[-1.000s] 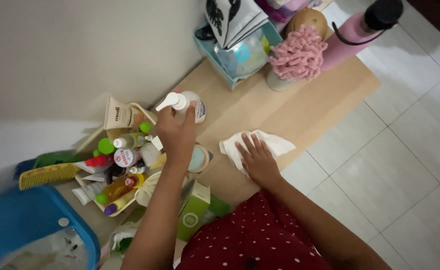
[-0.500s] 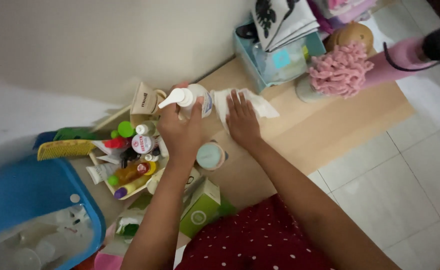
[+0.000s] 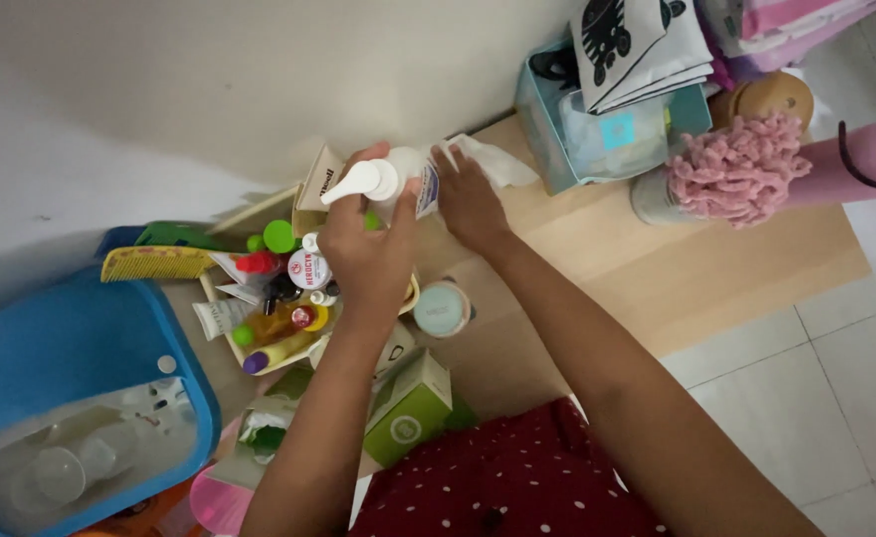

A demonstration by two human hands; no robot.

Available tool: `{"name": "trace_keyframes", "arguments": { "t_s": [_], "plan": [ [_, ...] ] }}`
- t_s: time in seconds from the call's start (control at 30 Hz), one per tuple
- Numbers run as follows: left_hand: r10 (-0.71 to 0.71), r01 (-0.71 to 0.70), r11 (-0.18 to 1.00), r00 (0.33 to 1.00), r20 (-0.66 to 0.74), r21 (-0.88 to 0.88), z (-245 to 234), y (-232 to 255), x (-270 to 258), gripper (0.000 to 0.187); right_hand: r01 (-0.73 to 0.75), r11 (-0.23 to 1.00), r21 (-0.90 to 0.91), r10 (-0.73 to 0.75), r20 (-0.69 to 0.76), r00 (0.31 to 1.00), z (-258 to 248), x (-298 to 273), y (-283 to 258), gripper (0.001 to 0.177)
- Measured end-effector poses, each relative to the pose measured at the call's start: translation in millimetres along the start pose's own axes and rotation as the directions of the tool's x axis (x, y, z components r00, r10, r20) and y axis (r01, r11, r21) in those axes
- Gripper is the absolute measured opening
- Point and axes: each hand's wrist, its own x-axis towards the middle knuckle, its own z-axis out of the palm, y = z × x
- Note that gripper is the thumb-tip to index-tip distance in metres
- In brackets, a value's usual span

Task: Organizing small bottles and boxes in a storage tray and wiping the table surface.

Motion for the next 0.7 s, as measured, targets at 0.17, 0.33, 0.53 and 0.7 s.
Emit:
{"name": "trace_keyframes", "arguments": {
  "t_s": [0.17, 0.33, 0.53, 0.7],
  "plan": [
    [0.001, -0.001, 1.000, 1.000, 0.003, 0.018, 0, -5, -1, 0.042, 0.171, 0.985, -0.016, -0.171, 0.014, 0.985, 6, 8, 3, 0.049],
    [-0.013, 0.013, 1.000, 1.000, -0.009, -0.007, 1, -10, -4, 0.044, 0.349, 0.931, 0.105, -0.340, -0.092, 0.936, 61, 3, 11, 0.039],
    [0.012, -0.005, 0.995, 0.998, -0.069, 0.103, 6, -13, -5, 0.046, 0.492, 0.845, 0.211, -0.462, -0.176, 0.869, -10, -46, -10, 0.029],
    [0.082, -0.070, 0.989, 0.993, -0.090, 0.132, 9, -9, -8, 0.043, 0.523, 0.776, 0.354, -0.495, -0.172, 0.852, 11, -63, 3, 0.035]
  ]
}}
